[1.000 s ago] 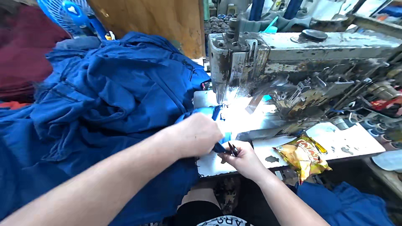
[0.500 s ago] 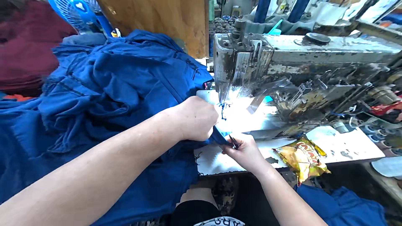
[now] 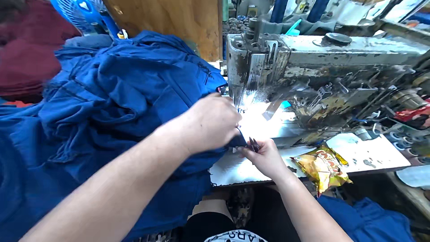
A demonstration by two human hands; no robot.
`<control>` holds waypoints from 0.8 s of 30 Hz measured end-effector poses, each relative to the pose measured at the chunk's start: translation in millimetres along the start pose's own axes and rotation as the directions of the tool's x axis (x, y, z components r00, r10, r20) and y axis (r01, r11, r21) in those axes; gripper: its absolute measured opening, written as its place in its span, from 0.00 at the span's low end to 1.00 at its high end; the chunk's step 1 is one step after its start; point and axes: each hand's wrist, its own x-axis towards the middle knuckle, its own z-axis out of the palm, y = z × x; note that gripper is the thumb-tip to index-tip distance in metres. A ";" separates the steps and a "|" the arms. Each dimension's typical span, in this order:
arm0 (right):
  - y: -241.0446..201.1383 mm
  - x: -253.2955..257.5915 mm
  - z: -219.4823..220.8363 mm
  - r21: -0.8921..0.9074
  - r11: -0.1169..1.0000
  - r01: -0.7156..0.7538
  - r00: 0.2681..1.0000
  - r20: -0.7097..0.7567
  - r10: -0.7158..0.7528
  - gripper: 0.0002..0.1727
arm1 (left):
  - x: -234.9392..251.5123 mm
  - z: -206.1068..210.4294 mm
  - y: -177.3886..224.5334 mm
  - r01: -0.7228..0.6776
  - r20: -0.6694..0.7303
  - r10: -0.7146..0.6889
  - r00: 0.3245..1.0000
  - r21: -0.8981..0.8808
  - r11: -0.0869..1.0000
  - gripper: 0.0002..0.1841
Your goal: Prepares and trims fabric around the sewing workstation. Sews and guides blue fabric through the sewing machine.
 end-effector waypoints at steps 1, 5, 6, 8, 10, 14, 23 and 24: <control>1.9 -4.4 -0.9 -0.023 0.997 0.067 0.998 -0.014 -0.067 0.06 | -2.7 8.2 10.1 -0.005 -0.042 0.004 0.999 -0.028 1.000 0.14; 14.1 -34.1 2.7 -0.189 0.935 0.300 0.944 -0.084 -0.320 0.08 | -28.3 54.1 32.6 0.105 -0.035 -0.103 0.994 0.053 0.993 0.09; 17.5 -39.7 4.3 -0.212 0.923 0.321 0.933 -0.093 -0.346 0.08 | -34.6 64.9 34.9 0.136 -0.068 -0.132 0.989 0.060 0.989 0.13; 21.0 -44.0 5.8 -0.209 0.918 0.336 0.926 -0.105 -0.363 0.08 | -40.9 75.5 39.1 0.185 -0.119 -0.178 0.977 0.049 0.982 0.16; 21.1 -40.5 7.1 -0.203 0.918 0.341 0.921 -0.121 -0.369 0.08 | -38.6 74.9 38.8 0.205 -0.124 -0.198 0.972 0.049 0.977 0.17; 21.5 -16.2 12.0 -0.233 0.917 0.323 0.919 -0.152 -0.363 0.09 | -21.6 68.1 18.6 0.232 -0.109 -0.225 0.968 0.050 0.972 0.12; 13.3 -21.5 -1.3 -0.159 0.925 0.345 0.906 -0.200 -0.373 0.14 | -9.7 62.8 9.4 0.288 -0.081 -0.285 0.955 0.023 0.957 0.08; 6.1 -36.0 -16.9 -0.110 0.928 0.356 0.893 -0.252 -0.373 0.15 | -11.7 61.3 17.5 0.294 -0.081 -0.293 0.953 -0.004 0.956 0.08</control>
